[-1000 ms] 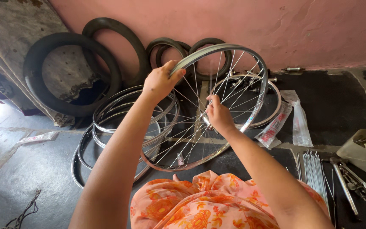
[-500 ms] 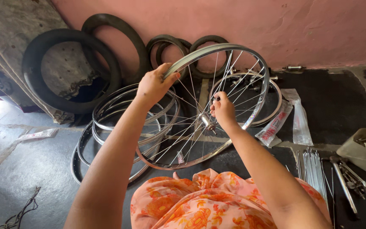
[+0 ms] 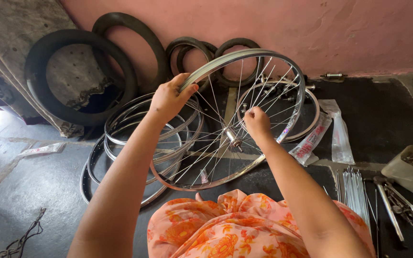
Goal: The person assembles a bicycle wheel by hand, inserting spokes into the hub and rim, then tightening the nipples. They rotate the wheel to check alignment and continue adding spokes around the rim.
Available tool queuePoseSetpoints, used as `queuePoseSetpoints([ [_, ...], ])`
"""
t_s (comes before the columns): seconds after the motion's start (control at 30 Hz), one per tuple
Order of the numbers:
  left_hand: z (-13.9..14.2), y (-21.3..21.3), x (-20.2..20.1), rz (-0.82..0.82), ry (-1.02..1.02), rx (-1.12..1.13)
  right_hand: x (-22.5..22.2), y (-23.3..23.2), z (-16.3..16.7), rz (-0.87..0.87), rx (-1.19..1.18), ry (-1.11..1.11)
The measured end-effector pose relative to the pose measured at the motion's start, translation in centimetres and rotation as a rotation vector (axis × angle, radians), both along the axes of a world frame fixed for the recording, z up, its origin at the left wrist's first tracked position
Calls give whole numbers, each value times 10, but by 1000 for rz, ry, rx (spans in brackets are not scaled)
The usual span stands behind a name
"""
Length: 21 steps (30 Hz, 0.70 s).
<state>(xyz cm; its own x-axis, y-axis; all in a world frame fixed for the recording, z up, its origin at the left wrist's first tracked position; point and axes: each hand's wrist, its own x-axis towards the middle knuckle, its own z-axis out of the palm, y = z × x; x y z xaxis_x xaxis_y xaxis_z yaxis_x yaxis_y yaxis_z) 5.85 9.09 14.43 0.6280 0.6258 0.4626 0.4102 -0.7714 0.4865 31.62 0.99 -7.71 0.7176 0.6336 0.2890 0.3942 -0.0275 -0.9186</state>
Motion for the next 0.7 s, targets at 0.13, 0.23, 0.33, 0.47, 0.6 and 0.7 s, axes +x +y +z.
queuePoseSetpoints([
  [0.13, 0, -1, -2, -4, -3, 13, 10, 1, 3, 365, 274, 672],
  [0.23, 1, -2, -5, -16, -14, 16, 19, -13, 13, 485, 272, 797],
  [0.33, 1, -3, -6, -15, -13, -13, 21, -23, 26, 553, 264, 806],
  [0.47, 0, -3, -7, -17, -13, -4, 17, -28, 35, 568, 236, 822],
  [0.6, 0, -2, -7, -12, -14, -2, 19, -29, 39, 597, 241, 838],
  [0.7, -1, -1, -8, -31, -22, 1, 25, -30, 41, 624, 274, 869],
])
